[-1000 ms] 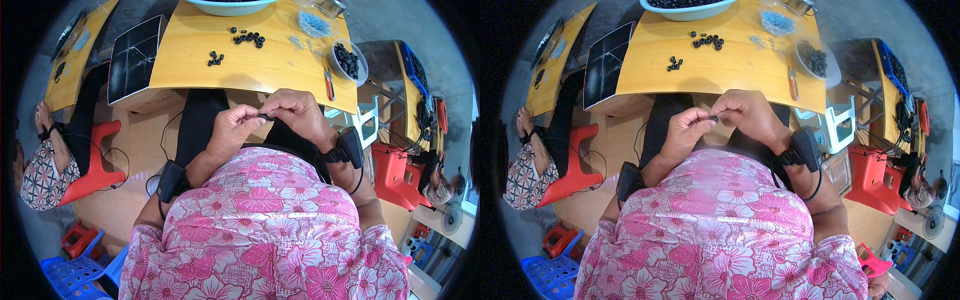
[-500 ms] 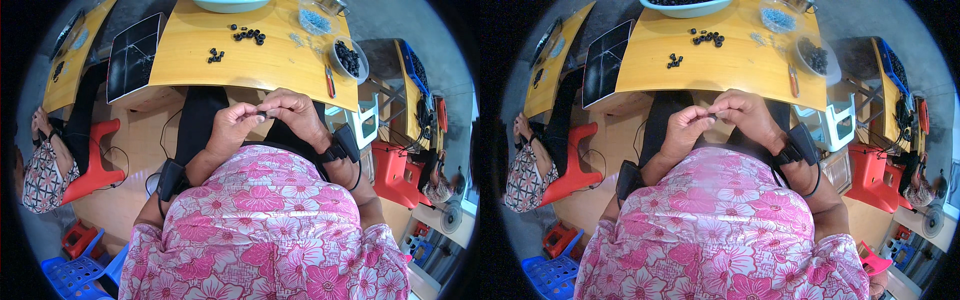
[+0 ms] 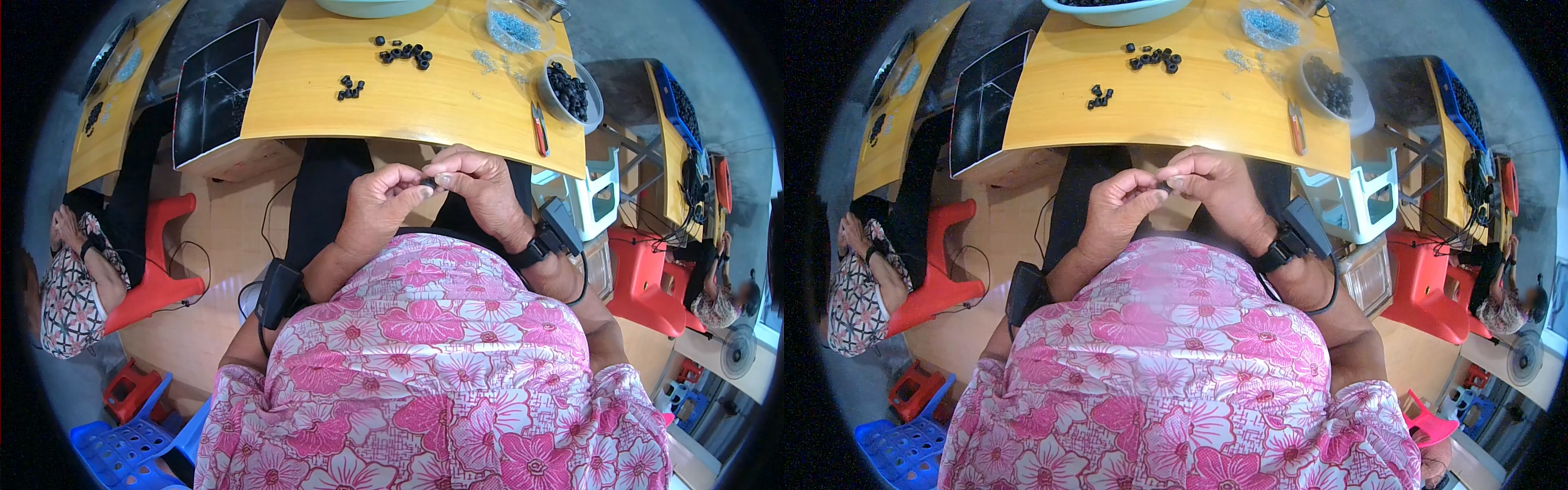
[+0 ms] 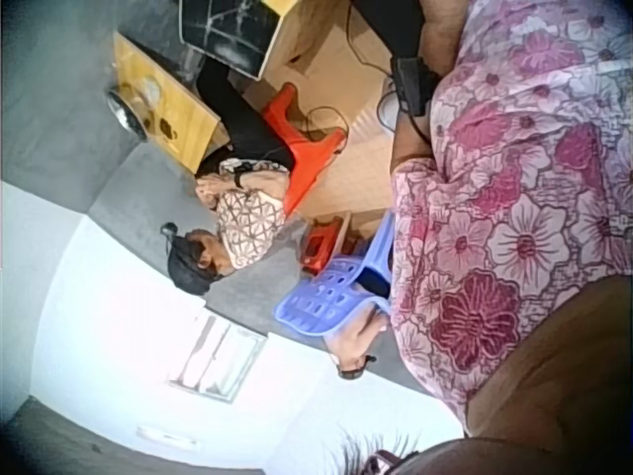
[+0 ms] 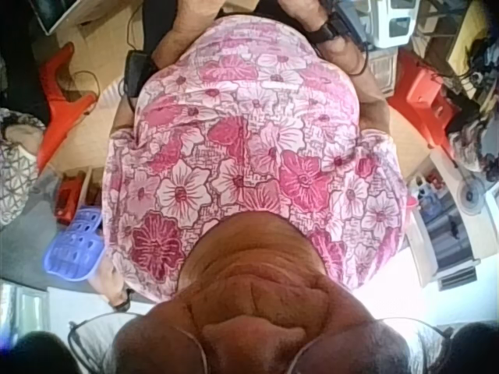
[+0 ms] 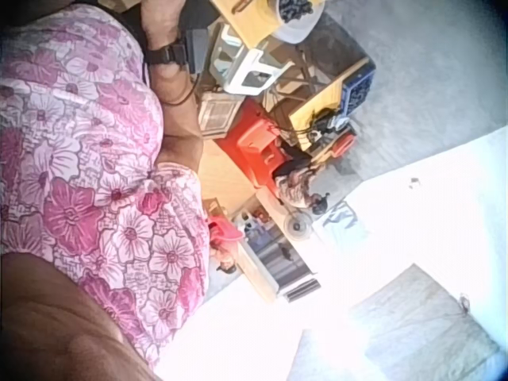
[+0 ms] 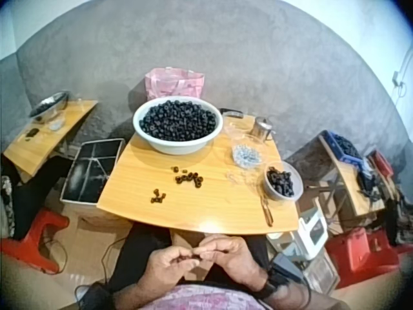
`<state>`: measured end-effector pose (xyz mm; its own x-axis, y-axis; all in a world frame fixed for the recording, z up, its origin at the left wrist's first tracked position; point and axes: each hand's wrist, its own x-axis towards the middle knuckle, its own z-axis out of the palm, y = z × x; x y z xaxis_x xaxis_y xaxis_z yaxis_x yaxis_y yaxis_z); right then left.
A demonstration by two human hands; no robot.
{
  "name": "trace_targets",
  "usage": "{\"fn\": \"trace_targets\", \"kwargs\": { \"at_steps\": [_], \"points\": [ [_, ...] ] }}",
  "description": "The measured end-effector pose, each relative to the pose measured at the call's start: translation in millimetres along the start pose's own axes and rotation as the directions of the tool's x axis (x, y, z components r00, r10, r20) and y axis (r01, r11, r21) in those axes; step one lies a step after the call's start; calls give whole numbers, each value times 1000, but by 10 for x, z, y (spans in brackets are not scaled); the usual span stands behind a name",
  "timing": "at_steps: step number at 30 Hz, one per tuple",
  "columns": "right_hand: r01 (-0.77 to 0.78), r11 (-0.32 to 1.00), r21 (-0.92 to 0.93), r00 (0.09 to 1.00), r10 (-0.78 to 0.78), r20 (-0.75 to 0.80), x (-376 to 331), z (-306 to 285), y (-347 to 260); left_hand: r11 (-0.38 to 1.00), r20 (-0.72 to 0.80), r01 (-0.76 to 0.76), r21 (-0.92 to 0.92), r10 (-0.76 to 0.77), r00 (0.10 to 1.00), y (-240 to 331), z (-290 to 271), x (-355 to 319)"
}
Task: Assembling black plastic rings with clear inserts.
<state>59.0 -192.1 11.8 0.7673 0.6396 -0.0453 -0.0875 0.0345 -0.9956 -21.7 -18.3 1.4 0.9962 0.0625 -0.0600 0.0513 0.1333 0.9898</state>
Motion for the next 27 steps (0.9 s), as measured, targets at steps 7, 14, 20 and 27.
{"fn": "trace_targets", "kwargs": {
  "at_steps": [7, 14, 20, 27],
  "points": [
    [56, 997, -44, 998, -56, -5, 6, 17, -36, 1000, -3, 3, -6, -3, 1000, -5, -3, 0],
    [29, 997, -73, 1000, -29, 2, 16, 11, -91, 1000, 15, -10, 0, 10, 1000, 33, -11, 3],
    [-15, 996, -86, 1000, 15, 1, 14, -19, -82, 1000, 16, -24, -16, 24, 1000, 24, 4, 1],
    [23, 995, -99, 1000, -23, 2, -20, 9, -33, 999, 28, 8, -46, -7, 1000, -22, -16, -27]
  ]
}}
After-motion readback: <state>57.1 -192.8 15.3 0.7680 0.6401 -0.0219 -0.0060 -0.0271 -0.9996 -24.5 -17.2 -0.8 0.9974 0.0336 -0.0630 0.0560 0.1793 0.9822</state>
